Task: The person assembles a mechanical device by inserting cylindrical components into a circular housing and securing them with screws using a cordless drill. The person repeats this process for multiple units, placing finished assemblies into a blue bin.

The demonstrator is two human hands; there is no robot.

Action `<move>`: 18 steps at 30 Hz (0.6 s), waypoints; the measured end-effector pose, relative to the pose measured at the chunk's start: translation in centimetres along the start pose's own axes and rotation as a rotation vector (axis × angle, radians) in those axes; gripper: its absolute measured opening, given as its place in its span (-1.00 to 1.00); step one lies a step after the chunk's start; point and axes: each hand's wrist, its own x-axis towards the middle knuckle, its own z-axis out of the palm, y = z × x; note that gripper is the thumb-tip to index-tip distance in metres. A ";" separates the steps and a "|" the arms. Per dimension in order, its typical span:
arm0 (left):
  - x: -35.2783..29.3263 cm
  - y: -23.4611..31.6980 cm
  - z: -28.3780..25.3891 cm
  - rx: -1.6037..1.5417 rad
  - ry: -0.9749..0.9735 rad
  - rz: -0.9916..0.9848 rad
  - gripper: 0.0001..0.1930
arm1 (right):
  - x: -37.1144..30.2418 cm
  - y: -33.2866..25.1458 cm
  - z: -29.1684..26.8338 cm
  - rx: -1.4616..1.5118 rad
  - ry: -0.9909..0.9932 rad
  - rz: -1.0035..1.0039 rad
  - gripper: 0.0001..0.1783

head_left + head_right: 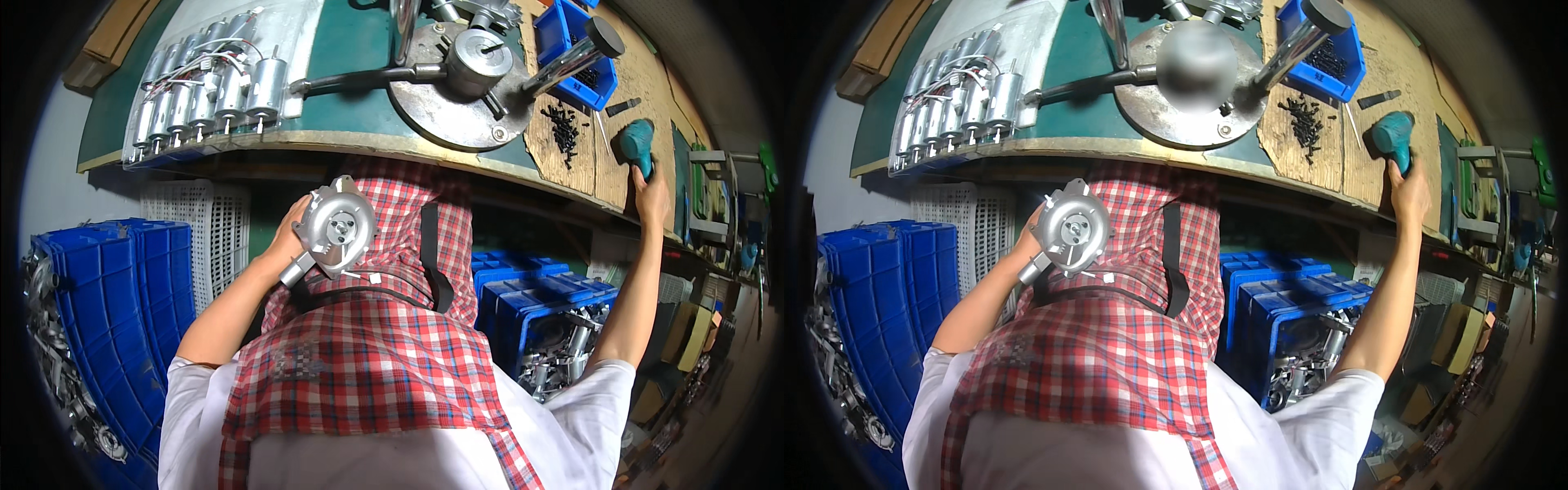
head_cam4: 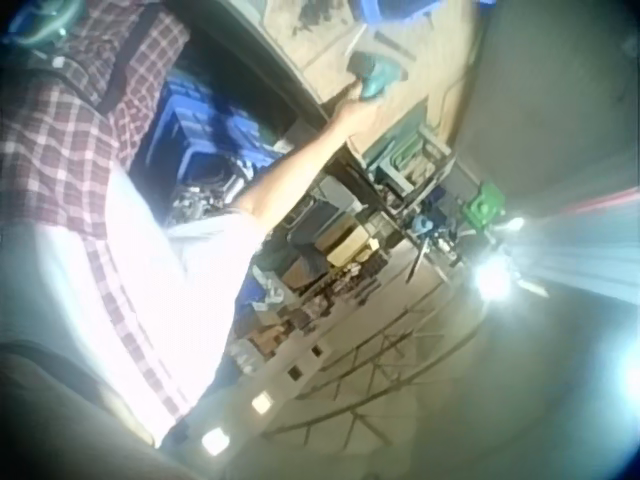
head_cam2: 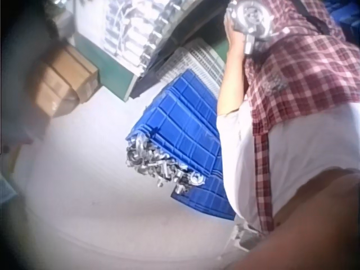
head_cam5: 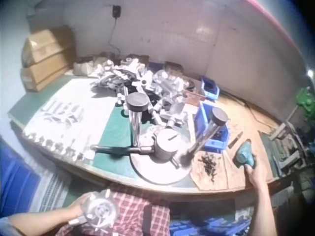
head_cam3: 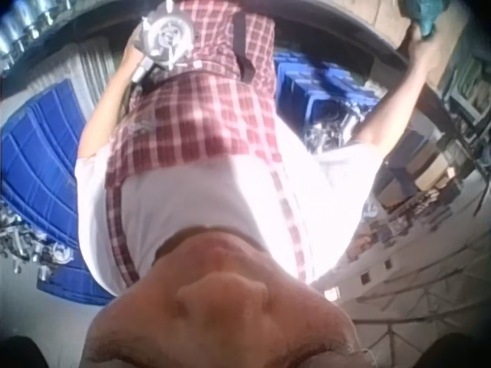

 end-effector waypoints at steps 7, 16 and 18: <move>-0.8 2.5 -0.8 0.105 -0.064 -0.075 -0.44 | -10.6 -5.7 -7.2 1.279 0.107 0.239 -0.59; -0.3 3.0 -0.4 0.006 -0.087 -0.107 -0.52 | -25.3 -16.0 -11.8 1.257 -0.560 -0.339 -0.50; -0.4 3.2 -0.2 0.063 -0.081 -0.076 -0.54 | -25.8 -18.7 -10.9 1.253 -0.576 -0.402 -0.64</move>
